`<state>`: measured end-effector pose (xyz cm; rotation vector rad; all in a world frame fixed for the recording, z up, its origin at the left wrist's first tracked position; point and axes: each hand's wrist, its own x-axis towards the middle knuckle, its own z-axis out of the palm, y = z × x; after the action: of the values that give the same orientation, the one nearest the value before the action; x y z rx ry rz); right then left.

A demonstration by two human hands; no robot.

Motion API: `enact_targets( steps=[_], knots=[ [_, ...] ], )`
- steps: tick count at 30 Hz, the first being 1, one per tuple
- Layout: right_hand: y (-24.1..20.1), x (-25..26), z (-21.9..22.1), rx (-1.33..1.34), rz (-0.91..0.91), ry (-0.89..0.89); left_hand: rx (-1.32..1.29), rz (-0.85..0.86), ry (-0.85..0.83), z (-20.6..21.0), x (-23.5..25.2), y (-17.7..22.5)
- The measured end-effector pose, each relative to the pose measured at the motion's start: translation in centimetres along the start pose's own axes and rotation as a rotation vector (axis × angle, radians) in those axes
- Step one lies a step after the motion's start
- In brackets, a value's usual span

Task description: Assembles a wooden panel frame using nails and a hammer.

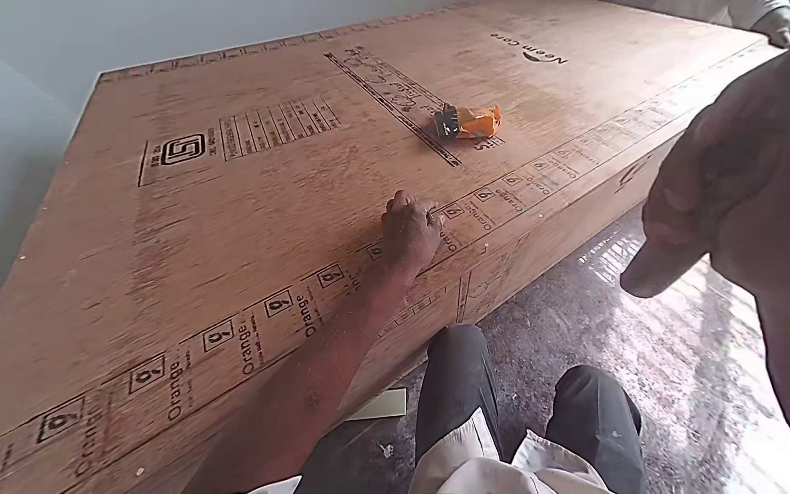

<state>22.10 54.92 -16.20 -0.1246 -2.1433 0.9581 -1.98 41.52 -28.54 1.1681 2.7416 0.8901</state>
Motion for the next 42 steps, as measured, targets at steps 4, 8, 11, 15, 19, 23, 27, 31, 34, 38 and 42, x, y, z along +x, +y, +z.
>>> enact_targets(
  steps=[4,8,11,15,19,23,27,31,34,38,42],
  knots=[
    [4.1,-2.5,3.5,-0.457,0.516,-0.596,-0.067,0.002,-0.004,-0.5,-0.2,0.0],
    [4.6,-2.9,2.1,-0.369,0.64,-0.516,-0.069,0.005,-0.021,-0.7,-0.1,-0.1],
    [1.1,-2.1,-0.1,-0.183,0.308,-0.178,-0.054,-0.005,-0.02,-0.8,0.1,0.2],
    [0.6,-1.1,0.8,-0.066,0.051,-0.056,-0.049,-0.05,-0.038,-0.7,0.0,0.4],
    [5.2,-3.2,3.7,-0.519,0.537,-0.672,-0.233,-0.132,0.069,-0.6,-0.2,-0.3],
    [3.4,-2.5,1.8,-0.42,0.481,-0.447,-0.357,-0.142,0.12,-0.8,0.0,-0.8],
    [-0.6,-0.9,0.4,-0.107,0.09,-0.062,-0.292,-0.107,0.062,-1.1,0.3,-0.7],
    [2.9,-2.5,2.5,-0.376,0.273,-0.356,-0.224,-0.044,0.072,-0.8,0.1,-1.0],
    [5.6,-3.3,3.0,-0.594,0.572,-0.677,-0.103,0.064,0.053,-0.5,0.3,-0.7],
    [7.3,-9.0,1.1,-0.21,0.741,-0.436,0.046,0.109,-0.038,-0.5,0.9,-0.6],
    [10.0,-18.5,0.5,0.083,0.925,-0.168,0.056,0.057,-0.124,-0.7,3.3,0.0]
  ],
)
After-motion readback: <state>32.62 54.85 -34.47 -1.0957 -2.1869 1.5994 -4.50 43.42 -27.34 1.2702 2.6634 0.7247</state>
